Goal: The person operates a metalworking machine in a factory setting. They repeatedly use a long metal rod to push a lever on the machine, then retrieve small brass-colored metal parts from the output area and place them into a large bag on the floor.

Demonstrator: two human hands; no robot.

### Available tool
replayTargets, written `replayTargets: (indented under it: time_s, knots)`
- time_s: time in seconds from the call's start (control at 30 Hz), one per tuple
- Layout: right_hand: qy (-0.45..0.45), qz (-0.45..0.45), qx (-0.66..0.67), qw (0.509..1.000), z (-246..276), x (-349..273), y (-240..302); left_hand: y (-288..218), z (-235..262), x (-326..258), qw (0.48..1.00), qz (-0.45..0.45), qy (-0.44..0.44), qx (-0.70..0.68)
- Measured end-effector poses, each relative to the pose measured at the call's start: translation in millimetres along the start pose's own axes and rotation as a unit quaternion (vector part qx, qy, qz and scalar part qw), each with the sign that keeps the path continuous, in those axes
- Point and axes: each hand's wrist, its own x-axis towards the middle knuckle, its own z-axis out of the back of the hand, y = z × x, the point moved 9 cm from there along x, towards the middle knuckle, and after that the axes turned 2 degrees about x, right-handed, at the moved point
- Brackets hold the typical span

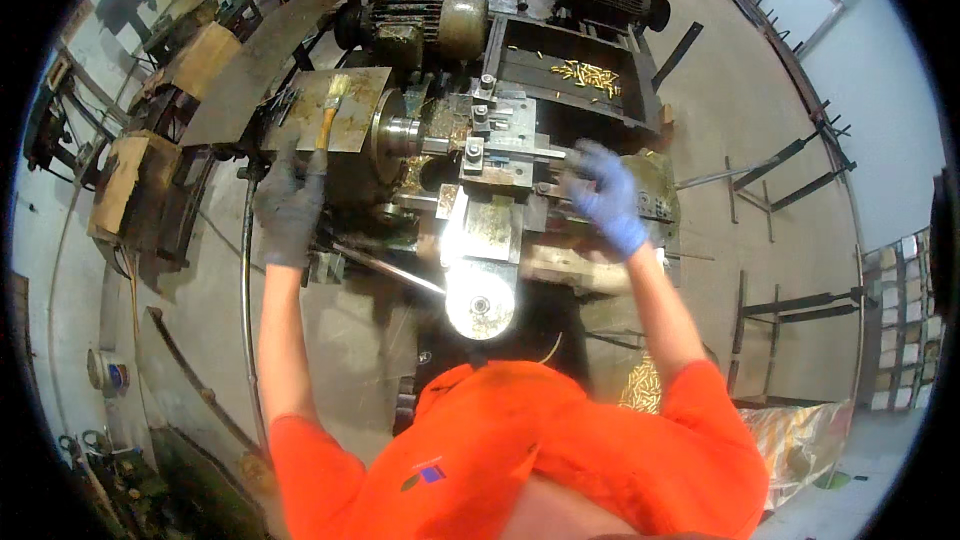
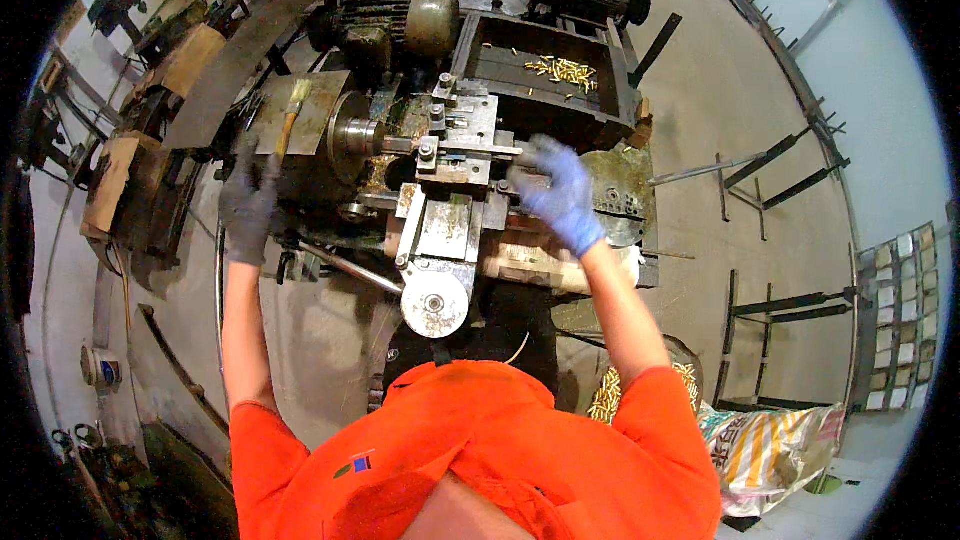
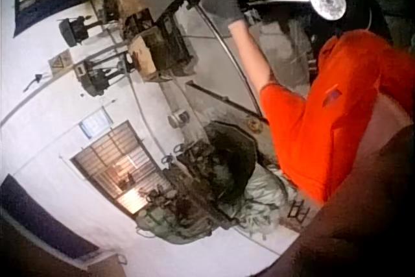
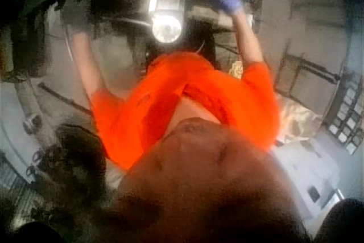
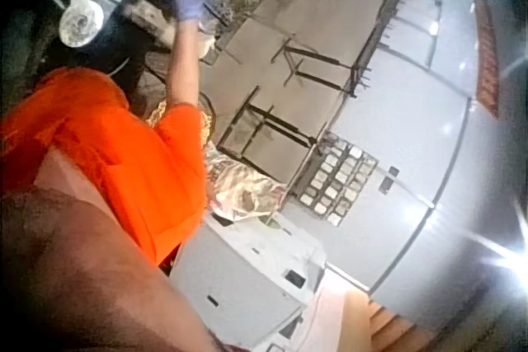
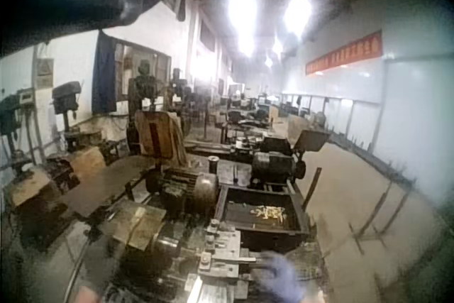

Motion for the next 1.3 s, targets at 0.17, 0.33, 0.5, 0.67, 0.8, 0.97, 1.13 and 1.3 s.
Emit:
replayTargets:
  time_s: [0.17,0.33,0.5,0.67,0.8,0.97,1.13,1.3]
  knots:
    - [0.061,-0.089,0.019,0.994,-13.6,-103.5,-11.1,-0.5,-29.3,-4.1,0.992,-0.115,-0.04,-0.019]
    - [0.048,-0.217,0.106,0.969,8.0,-157.4,-31.2,-3.1,-25.8,-2.9,0.994,-0.087,-0.07,-0.018]
    - [0.029,-0.238,0.122,0.963,19.6,-161.6,-37.4,-4.4,-32.4,-3.8,0.991,-0.084,-0.034,-0.101]
    - [0.036,-0.263,0.144,0.953,17.0,-164.2,-33.8,-74.0,-33.5,-28.0,0.964,-0.155,0.042,-0.21]
    - [0.032,-0.255,0.158,0.953,21.9,-156.7,-23.8,-110.8,-64.8,-5.4,0.966,-0.194,0.026,-0.169]
    - [0.014,-0.286,0.169,0.943,23.7,-178.0,-38.3,-121.7,-133.8,8.9,0.97,-0.193,0.115,-0.09]
    - [0.013,-0.31,0.145,0.94,30.0,-201.0,-55.4,-121.8,-149.4,3.7,0.952,-0.239,0.19,-0.002]
    - [0.007,-0.302,0.156,0.94,31.7,-201.8,-58.8,-129.9,-147.3,27.5,0.957,-0.251,0.142,-0.038]
